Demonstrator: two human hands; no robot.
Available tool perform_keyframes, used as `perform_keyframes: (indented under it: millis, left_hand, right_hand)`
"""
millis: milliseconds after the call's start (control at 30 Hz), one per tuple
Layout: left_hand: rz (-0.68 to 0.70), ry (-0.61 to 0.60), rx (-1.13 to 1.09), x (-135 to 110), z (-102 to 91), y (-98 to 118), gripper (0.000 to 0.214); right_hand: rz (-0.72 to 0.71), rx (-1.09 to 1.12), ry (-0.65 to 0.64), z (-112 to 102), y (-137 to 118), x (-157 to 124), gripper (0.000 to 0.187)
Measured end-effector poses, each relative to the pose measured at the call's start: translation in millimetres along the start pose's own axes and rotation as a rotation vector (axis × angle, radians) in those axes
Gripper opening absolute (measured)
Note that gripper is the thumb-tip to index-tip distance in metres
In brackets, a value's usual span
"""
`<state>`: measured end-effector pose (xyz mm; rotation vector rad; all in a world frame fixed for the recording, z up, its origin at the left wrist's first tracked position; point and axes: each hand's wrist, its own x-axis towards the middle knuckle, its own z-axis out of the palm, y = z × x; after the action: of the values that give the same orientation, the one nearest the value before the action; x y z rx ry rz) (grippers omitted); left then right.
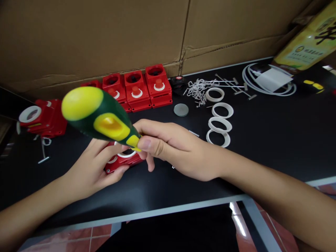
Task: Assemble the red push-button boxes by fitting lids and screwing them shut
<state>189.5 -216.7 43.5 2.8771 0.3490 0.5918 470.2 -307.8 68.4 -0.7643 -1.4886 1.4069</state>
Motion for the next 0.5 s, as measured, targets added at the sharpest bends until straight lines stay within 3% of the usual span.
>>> perform_keyframes:
  millis: [267,500]
  left_hand:
    - [-0.032,-0.035,-0.062,-2.2,-0.5,0.1,0.044]
    - [-0.028,-0.034,-0.077,-2.9,0.3,1.0,0.043]
  right_hand:
    - [-0.009,0.074,0.034,1.3,3.8,3.5,0.022]
    - [0.058,0.134,0.103,6.5,1.3,6.6,0.031]
